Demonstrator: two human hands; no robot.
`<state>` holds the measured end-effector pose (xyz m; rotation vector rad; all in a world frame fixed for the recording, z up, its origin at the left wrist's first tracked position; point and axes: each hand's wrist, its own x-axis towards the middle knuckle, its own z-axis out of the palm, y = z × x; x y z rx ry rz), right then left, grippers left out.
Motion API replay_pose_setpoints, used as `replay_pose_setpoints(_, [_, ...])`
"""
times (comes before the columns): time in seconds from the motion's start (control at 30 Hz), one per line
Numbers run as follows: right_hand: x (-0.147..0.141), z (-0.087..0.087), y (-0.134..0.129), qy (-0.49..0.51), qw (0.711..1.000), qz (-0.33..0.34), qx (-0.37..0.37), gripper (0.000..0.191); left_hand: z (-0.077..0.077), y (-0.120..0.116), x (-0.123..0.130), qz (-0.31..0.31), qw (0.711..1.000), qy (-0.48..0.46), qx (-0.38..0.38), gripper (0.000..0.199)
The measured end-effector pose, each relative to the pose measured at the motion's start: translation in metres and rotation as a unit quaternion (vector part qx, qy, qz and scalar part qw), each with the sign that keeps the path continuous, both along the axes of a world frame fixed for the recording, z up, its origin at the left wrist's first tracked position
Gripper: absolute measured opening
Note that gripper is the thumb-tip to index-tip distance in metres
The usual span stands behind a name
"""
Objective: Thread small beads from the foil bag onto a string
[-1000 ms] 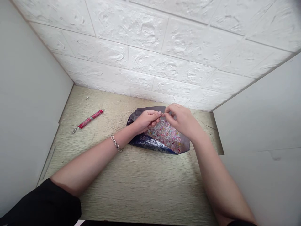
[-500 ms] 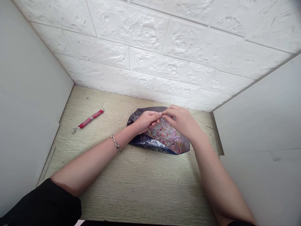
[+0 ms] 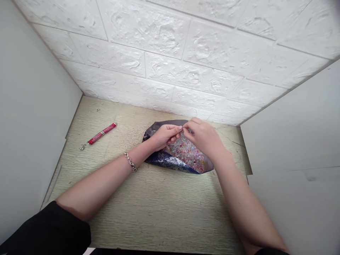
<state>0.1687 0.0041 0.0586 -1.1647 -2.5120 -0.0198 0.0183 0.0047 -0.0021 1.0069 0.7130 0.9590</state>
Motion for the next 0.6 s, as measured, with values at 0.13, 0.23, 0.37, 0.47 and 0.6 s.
replay_pose_setpoints(0.13, [0.002,0.010,-0.003,0.123,0.992,-0.009,-0.020,0.011,0.004,-0.001,0.002,0.023,0.999,-0.007,-0.033,0.025])
replay_pose_setpoints(0.23, [0.009,0.025,-0.006,0.327,0.940,-0.020,-0.099,0.012,0.007,-0.002,0.003,0.021,0.998,-0.010,-0.057,0.023])
replay_pose_setpoints(0.37, [0.024,0.048,-0.011,0.529,0.832,-0.005,-0.166,0.012,0.008,-0.002,0.002,0.029,0.997,-0.032,-0.066,0.016])
replay_pose_setpoints(0.47, [0.032,0.062,-0.019,0.603,0.779,0.038,-0.170,0.007,0.008,-0.001,0.000,0.017,0.994,-0.079,-0.072,0.015])
replay_pose_setpoints(0.6, [0.033,0.072,-0.030,0.612,0.775,0.036,-0.156,0.009,0.006,-0.001,-0.001,0.001,0.991,-0.110,-0.073,0.022])
